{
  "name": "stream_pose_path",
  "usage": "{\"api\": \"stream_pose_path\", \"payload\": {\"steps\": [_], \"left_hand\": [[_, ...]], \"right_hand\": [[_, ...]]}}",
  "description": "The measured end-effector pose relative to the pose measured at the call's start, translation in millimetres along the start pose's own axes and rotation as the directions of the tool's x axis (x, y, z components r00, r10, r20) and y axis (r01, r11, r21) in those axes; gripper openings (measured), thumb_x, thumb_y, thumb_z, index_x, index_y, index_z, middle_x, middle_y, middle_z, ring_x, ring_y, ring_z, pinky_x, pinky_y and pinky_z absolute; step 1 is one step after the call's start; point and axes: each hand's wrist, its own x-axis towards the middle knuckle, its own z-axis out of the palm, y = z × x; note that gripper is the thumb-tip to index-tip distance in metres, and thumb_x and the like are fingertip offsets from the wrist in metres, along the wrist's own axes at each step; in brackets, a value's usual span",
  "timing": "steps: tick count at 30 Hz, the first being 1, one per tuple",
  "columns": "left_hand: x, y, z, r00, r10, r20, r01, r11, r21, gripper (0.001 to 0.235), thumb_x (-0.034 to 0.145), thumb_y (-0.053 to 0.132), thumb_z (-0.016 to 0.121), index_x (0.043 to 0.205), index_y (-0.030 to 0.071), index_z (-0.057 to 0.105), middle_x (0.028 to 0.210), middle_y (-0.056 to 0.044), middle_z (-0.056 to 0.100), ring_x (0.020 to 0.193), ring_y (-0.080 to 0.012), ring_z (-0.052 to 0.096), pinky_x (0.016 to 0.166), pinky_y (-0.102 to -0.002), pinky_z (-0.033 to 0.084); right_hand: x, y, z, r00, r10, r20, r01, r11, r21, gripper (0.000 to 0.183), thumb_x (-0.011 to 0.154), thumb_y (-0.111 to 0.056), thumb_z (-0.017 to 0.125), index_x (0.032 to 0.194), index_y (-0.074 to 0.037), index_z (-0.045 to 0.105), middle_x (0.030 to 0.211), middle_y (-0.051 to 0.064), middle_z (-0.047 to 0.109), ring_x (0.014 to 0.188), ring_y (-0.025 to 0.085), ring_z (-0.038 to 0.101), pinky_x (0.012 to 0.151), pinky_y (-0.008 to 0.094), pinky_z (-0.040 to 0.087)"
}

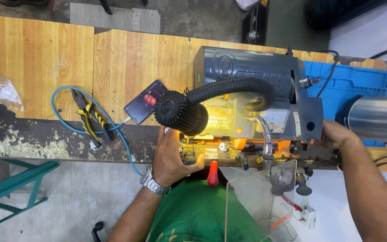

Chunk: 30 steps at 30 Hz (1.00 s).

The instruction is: A person uses a key cutting machine to duplicate a key and then uses pliers for fine finishing work.

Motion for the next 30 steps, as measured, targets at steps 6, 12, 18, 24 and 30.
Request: {"api": "stream_pose_path", "payload": {"steps": [6, 12, 18, 24, 30], "left_hand": [[-3, -3, 3, 1.000, 0.005, -0.020, -0.005, 1.000, 0.007, 0.075, 0.062, 0.039, 0.087, 0.116, 0.001, 0.052, 0.106, -0.009, 0.060, 0.103, -0.0276, 0.061, 0.120, -0.058, 0.031], [-3, -1, 4, 1.000, -0.016, -0.016, 0.016, 1.000, 0.003, 0.076, 0.062, 0.040, 0.086, 0.116, -0.001, 0.052, 0.107, -0.009, 0.060, 0.107, -0.0298, 0.060, 0.122, -0.059, 0.027], [-7, -3, 8, 0.999, -0.028, -0.041, 0.029, 0.999, 0.018, 0.067, 0.062, 0.041, 0.088, 0.099, 0.002, 0.048, 0.087, -0.003, 0.048, 0.081, -0.0217, 0.052, 0.123, -0.059, 0.027], [-8, -4, 9, 0.999, -0.038, -0.023, 0.039, 0.999, 0.023, 0.068, 0.062, 0.042, 0.088, 0.100, 0.002, 0.047, 0.088, -0.004, 0.047, 0.082, -0.0215, 0.052, 0.125, -0.060, 0.024], [-9, -1, 8, 0.998, -0.063, 0.005, 0.063, 0.997, 0.032, 0.066, 0.064, 0.041, 0.087, 0.102, 0.003, 0.048, 0.088, -0.003, 0.047, 0.082, -0.0199, 0.051, 0.126, -0.058, 0.024]], "right_hand": [[17, 3, -6, 0.980, 0.076, -0.183, -0.093, 0.992, -0.087, 0.014, 0.101, -0.017, 0.055, 0.095, -0.007, 0.063, 0.080, 0.013, 0.065, 0.067, 0.026, 0.064, 0.055, 0.035, 0.051], [2, -4, 0, 0.999, 0.016, -0.033, -0.016, 1.000, 0.015, 0.014, 0.100, -0.016, 0.062, 0.108, -0.005, 0.066, 0.098, 0.016, 0.072, 0.085, 0.030, 0.071, 0.069, 0.039, 0.059], [-7, -10, 13, 0.999, 0.049, 0.007, -0.049, 0.999, -0.024, 0.028, 0.105, -0.032, 0.055, 0.109, -0.006, 0.066, 0.098, 0.014, 0.069, 0.084, 0.028, 0.067, 0.067, 0.035, 0.054], [10, -3, -4, 0.999, 0.028, -0.018, -0.028, 1.000, 0.001, 0.013, 0.099, -0.013, 0.061, 0.107, -0.005, 0.066, 0.095, 0.015, 0.070, 0.082, 0.030, 0.070, 0.067, 0.040, 0.058], [-4, -9, 8, 0.999, 0.015, -0.039, -0.015, 1.000, 0.019, 0.016, 0.103, -0.017, 0.059, 0.113, -0.004, 0.063, 0.102, 0.017, 0.068, 0.089, 0.032, 0.069, 0.074, 0.041, 0.058]]}}
